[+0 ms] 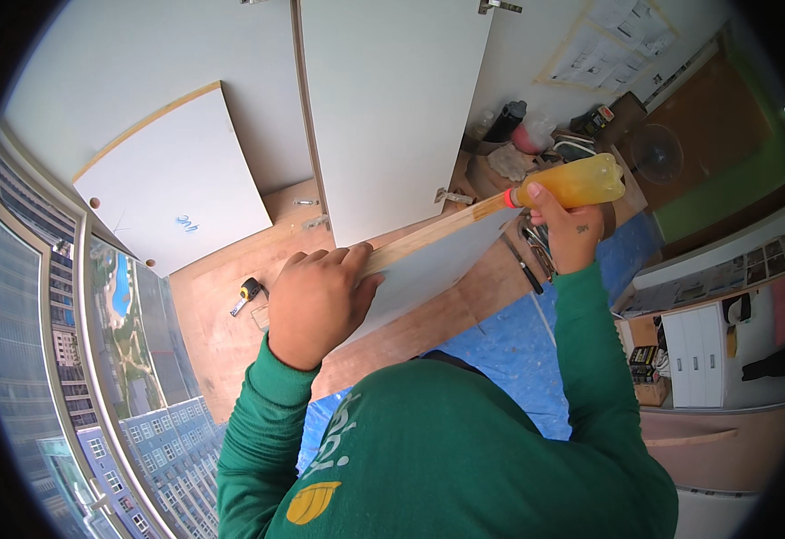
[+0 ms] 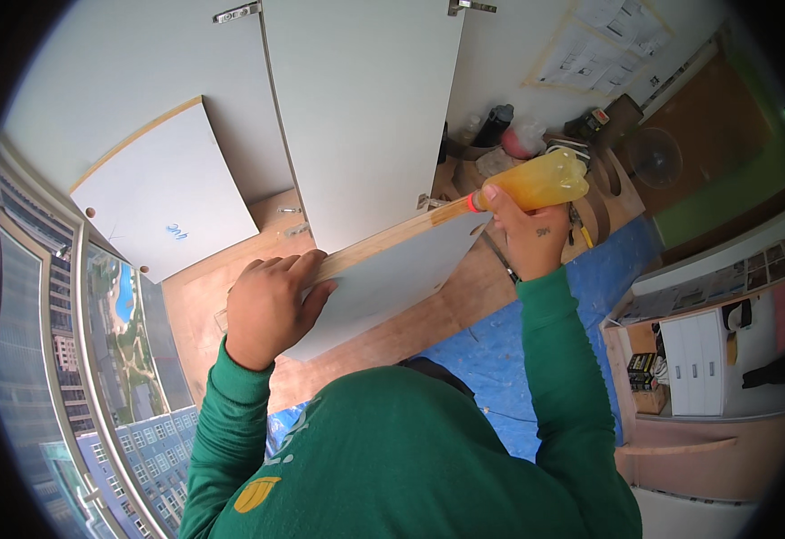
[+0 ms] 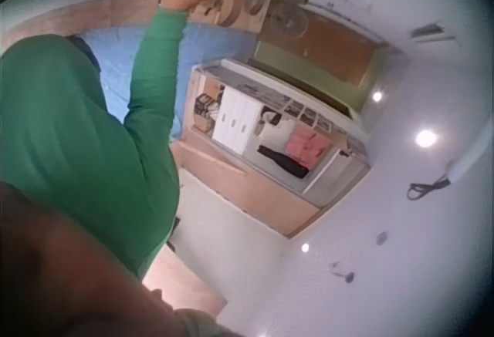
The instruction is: The person holds a wooden plank and applies a yellow liquid from a plastic bottle along its edge. The person moves the bottle steadily along the plank to distribute the liquid evenly.
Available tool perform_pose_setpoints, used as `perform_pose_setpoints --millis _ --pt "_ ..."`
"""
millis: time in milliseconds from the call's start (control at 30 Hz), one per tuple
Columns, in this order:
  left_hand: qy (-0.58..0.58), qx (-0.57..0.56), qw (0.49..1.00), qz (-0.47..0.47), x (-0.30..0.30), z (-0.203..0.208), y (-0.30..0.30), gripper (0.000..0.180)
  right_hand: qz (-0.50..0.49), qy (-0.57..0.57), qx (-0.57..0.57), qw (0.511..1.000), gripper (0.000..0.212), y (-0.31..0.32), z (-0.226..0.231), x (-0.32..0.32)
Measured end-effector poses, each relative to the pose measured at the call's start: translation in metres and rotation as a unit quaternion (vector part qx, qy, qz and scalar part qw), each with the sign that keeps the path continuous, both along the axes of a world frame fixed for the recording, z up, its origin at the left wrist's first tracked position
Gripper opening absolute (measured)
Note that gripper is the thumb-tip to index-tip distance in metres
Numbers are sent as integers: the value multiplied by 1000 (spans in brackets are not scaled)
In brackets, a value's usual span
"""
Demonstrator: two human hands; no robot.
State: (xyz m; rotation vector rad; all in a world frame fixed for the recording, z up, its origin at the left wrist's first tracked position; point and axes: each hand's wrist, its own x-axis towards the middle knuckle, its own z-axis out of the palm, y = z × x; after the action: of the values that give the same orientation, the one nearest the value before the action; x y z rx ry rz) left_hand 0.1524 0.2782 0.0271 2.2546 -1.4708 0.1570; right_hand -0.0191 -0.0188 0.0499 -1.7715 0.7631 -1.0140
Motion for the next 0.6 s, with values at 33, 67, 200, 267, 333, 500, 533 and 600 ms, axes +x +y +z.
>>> perform_pose_setpoints --millis 33,67,200,267,333,500,533,600 --pt "-3 -4 1000 -2 0 0 0 29 26 1 3 1000 19 8 0 0" --pt "-6 -4 1000 -4 1 0 0 29 58 -4 3 998 19 16 0 1" --pt "-7 3 1000 -2 1 -2 0 28 114 -35 81 990 20 36 3 2" --pt "-9 -16 1000 -2 -2 -3 1 28 123 -102 145 976 23 33 6 1" --pt "-5 -27 1000 1 -4 -4 3 28 141 -144 179 963 26 25 10 -4" --pt "-4 -27 1000 6 -3 -7 5 30 145 -178 254 939 30 8 5 -20" --pt "-6 -29 1000 5 -3 -8 4 30 143 -176 256 940 30 7 3 -22" --pt "-7 -27 1000 6 -3 -8 4 31 147 -171 265 938 31 5 -3 -26"
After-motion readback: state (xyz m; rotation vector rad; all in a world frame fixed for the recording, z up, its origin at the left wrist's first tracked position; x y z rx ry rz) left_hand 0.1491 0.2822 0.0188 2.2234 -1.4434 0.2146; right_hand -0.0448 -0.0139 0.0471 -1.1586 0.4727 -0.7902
